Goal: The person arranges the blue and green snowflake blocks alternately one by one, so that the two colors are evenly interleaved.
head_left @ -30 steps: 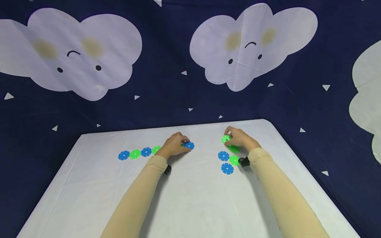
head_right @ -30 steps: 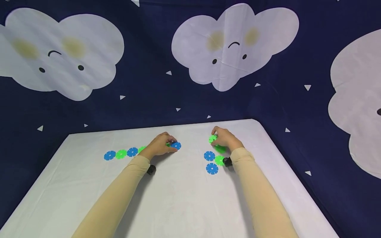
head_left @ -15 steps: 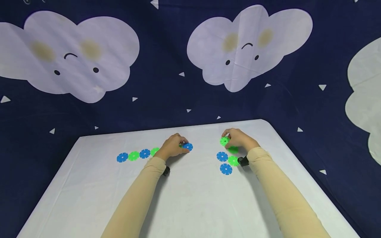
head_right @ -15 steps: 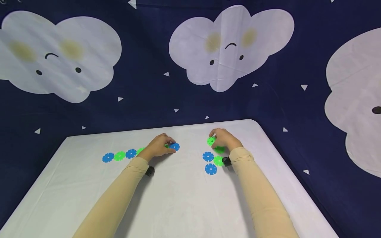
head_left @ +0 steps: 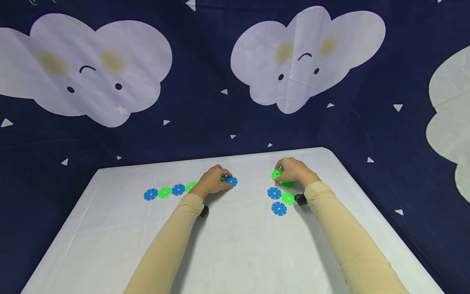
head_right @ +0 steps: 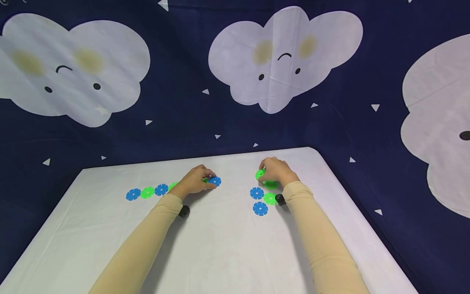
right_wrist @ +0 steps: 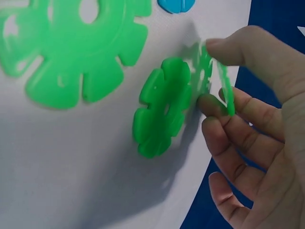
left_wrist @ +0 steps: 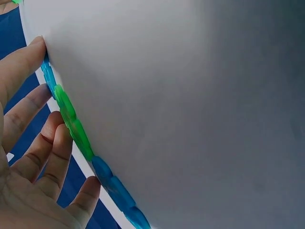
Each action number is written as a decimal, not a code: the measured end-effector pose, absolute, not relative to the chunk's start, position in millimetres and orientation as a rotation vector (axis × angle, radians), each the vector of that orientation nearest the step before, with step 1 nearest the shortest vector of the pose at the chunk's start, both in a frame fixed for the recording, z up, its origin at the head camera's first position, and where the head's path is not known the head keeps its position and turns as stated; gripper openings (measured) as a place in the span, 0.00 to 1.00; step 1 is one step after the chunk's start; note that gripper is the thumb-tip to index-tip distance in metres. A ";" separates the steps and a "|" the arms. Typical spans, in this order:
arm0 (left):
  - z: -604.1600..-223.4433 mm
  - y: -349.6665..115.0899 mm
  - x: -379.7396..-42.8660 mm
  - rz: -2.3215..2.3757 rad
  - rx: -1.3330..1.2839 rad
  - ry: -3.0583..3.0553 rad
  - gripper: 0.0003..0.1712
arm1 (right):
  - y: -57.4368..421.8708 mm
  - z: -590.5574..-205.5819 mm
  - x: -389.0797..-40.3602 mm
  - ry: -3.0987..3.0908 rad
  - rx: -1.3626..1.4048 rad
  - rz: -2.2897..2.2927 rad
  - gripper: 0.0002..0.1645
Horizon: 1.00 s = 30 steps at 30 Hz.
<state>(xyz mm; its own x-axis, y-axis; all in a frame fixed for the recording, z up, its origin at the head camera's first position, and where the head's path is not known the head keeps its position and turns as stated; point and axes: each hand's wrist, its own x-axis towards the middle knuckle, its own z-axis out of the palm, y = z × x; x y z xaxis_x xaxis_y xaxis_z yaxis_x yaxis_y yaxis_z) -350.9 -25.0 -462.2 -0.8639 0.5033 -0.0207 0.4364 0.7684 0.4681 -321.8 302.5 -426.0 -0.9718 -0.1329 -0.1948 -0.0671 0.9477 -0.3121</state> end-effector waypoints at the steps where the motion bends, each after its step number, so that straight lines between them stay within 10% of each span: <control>1: -462.3 -25.3 -351.1 0.689 0.754 2.817 0.25 | 302.8 -426.9 -322.3 2.892 -0.160 -0.458 0.34; 30: -461.2 -32.0 -351.4 0.707 0.800 2.783 0.24 | 256.0 -436.2 -329.7 2.907 -0.402 -0.642 0.33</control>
<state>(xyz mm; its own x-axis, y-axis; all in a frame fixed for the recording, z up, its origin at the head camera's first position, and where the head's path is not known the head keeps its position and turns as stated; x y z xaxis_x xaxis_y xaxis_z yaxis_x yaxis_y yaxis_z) -351.4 -32.0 -461.2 -0.8439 0.5360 -0.0236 0.4598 0.7452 0.4830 -329.7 256.0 -436.2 -0.9549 -0.2871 -0.0756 -0.2286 0.8735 -0.4298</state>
